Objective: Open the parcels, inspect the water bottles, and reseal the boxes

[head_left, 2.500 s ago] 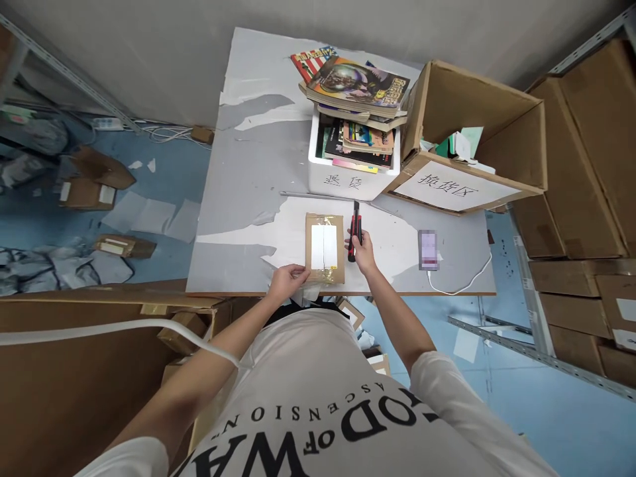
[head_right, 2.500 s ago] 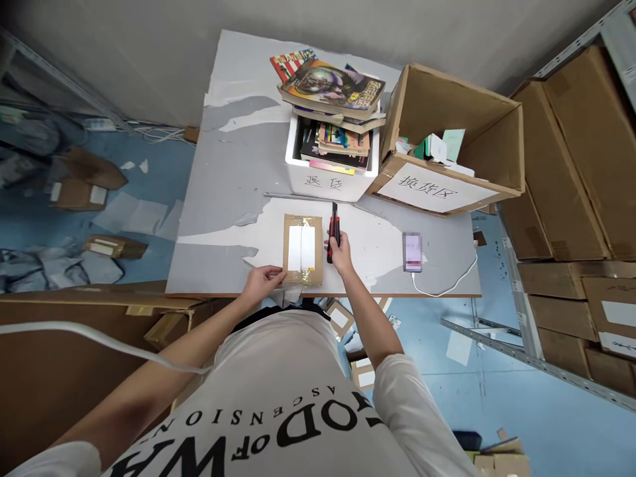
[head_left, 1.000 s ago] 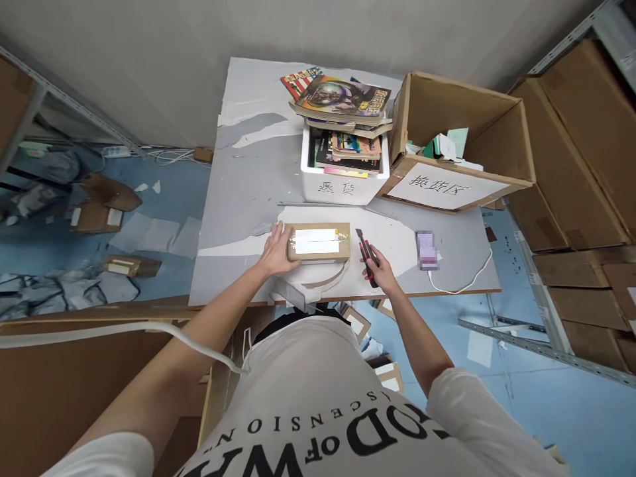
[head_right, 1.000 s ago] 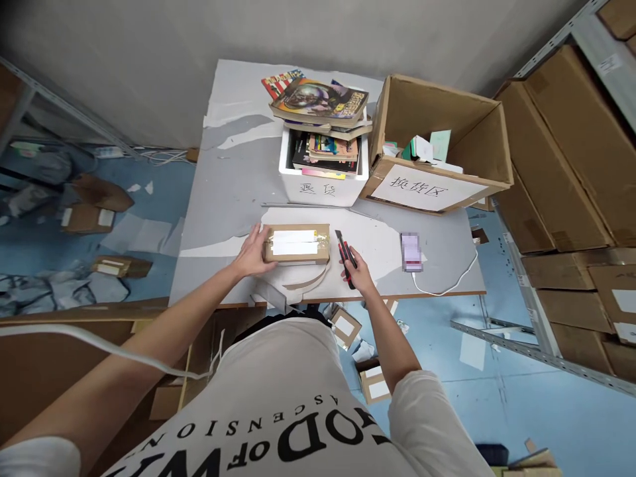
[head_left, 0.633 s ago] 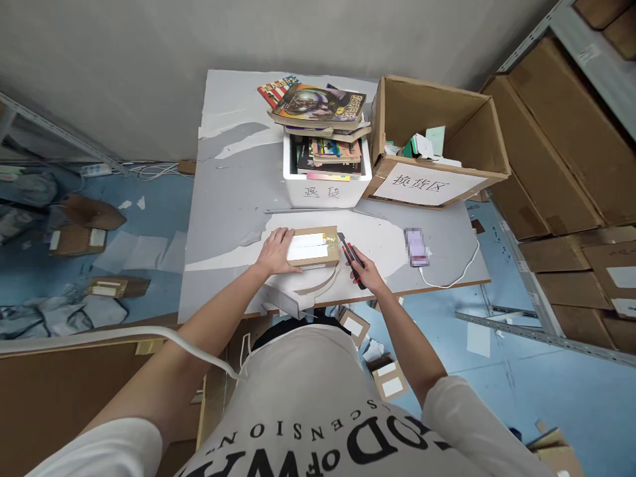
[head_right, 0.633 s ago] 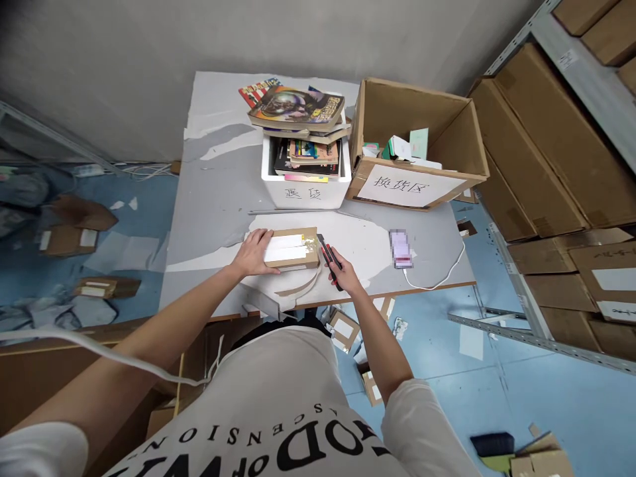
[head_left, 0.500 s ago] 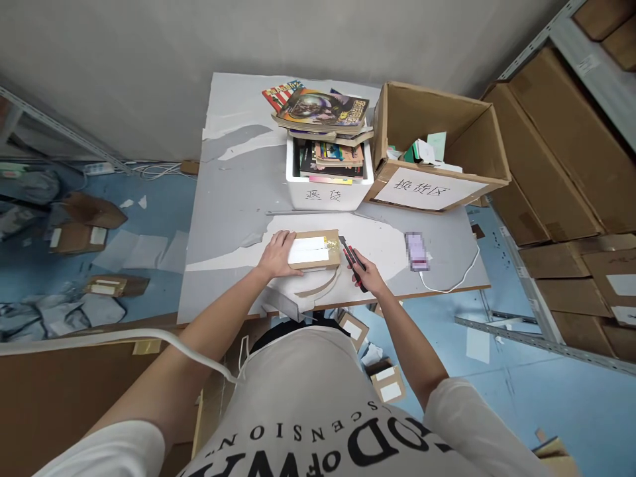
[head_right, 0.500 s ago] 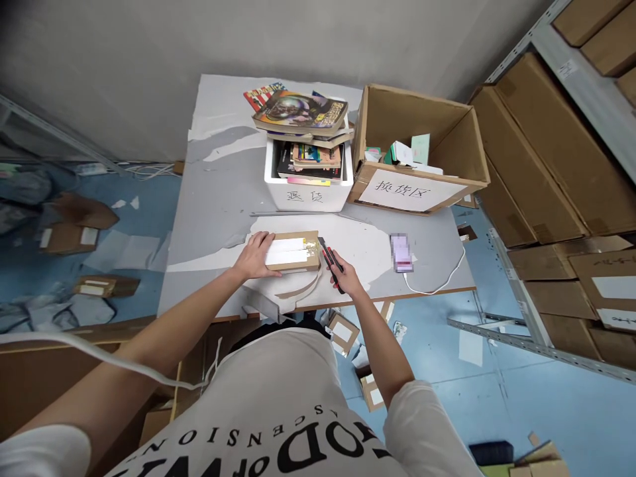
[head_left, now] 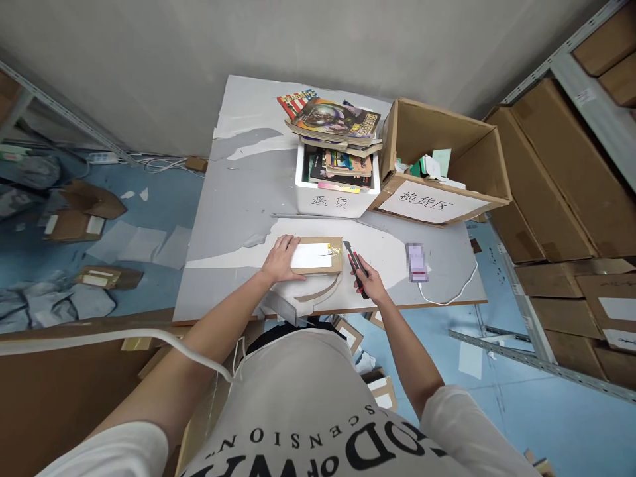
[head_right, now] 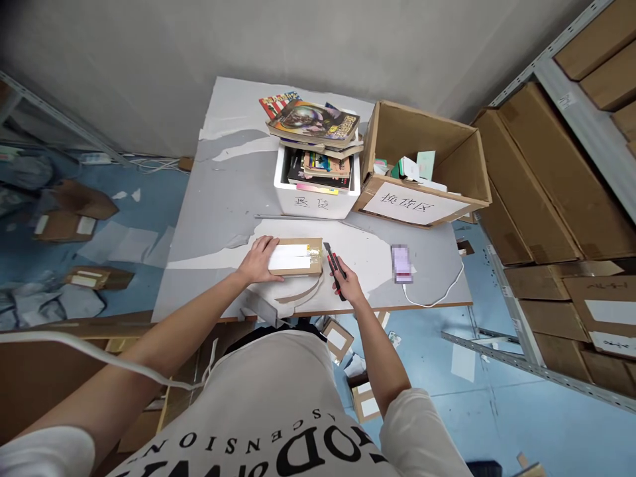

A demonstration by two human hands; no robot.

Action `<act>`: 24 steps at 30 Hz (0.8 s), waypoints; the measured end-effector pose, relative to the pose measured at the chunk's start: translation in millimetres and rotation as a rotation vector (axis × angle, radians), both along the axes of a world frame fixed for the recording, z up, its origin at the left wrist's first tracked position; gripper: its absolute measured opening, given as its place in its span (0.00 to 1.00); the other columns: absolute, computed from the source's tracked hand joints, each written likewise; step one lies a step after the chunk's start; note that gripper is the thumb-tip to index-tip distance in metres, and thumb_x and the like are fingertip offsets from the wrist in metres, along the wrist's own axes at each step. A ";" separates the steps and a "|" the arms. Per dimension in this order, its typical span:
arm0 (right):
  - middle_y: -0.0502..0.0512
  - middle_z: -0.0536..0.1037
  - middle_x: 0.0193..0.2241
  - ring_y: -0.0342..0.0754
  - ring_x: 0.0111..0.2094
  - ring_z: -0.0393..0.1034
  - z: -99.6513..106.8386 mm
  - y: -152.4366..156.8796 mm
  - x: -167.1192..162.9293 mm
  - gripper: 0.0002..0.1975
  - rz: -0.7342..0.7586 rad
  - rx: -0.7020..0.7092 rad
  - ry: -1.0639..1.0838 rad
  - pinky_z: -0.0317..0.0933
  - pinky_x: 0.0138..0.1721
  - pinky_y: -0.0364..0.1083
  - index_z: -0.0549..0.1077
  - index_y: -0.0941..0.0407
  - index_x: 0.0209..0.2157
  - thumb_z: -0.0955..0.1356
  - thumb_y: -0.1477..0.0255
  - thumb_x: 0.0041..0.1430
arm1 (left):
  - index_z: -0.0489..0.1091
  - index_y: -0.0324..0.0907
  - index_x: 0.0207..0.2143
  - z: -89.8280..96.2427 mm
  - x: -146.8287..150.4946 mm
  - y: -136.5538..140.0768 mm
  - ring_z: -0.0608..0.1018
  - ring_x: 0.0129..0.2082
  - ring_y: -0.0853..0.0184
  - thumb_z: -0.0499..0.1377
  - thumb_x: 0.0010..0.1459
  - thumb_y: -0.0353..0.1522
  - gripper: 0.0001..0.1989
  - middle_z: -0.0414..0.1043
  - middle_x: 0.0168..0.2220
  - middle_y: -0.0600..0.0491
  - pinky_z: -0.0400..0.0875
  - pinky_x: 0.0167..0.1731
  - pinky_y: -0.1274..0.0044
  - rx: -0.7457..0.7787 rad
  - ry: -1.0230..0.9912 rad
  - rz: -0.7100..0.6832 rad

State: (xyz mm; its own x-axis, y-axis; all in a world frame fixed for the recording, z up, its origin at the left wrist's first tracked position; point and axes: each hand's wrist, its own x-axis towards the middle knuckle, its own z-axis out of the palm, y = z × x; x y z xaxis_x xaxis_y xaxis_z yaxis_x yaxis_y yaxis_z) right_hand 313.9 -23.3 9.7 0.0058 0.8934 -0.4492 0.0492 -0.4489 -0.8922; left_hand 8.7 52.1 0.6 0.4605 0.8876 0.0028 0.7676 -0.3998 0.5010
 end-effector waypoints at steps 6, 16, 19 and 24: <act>0.51 0.73 0.34 0.37 0.20 0.65 1.7 0.3 -0.7 0.38 0.058 0.006 -0.008 0.63 0.16 0.39 0.54 0.50 0.64 0.67 0.58 0.55 | 0.51 0.40 0.62 -1.5 0.7 -1.3 0.54 0.61 0.40 0.70 0.28 0.52 0.61 0.54 0.59 0.36 0.54 0.59 0.55 0.014 -0.013 0.004; 0.45 0.70 0.24 0.35 0.15 0.60 22.7 1.2 29.0 0.33 0.282 -0.037 -0.152 0.58 0.14 0.37 0.58 0.50 0.63 0.67 0.65 0.56 | 0.53 0.41 0.62 0.9 4.7 -5.9 0.56 0.60 0.42 0.69 0.32 0.51 0.56 0.55 0.57 0.37 0.58 0.57 0.57 0.016 0.001 0.032; 0.44 0.70 0.23 0.35 0.15 0.60 25.7 -5.0 31.0 0.33 0.312 -0.038 -0.158 0.59 0.15 0.37 0.57 0.50 0.63 0.67 0.66 0.56 | 0.53 0.39 0.62 -0.4 4.8 -5.5 0.56 0.59 0.42 0.69 0.31 0.51 0.57 0.54 0.57 0.36 0.59 0.57 0.57 0.021 0.008 0.032; 0.45 0.71 0.24 0.35 0.15 0.61 18.3 -22.6 27.8 0.35 0.337 -0.031 -0.165 0.60 0.16 0.38 0.56 0.51 0.64 0.66 0.63 0.56 | 0.52 0.40 0.62 -2.9 3.9 -5.7 0.56 0.59 0.42 0.70 0.30 0.48 0.58 0.54 0.57 0.37 0.56 0.58 0.57 0.024 -0.045 0.041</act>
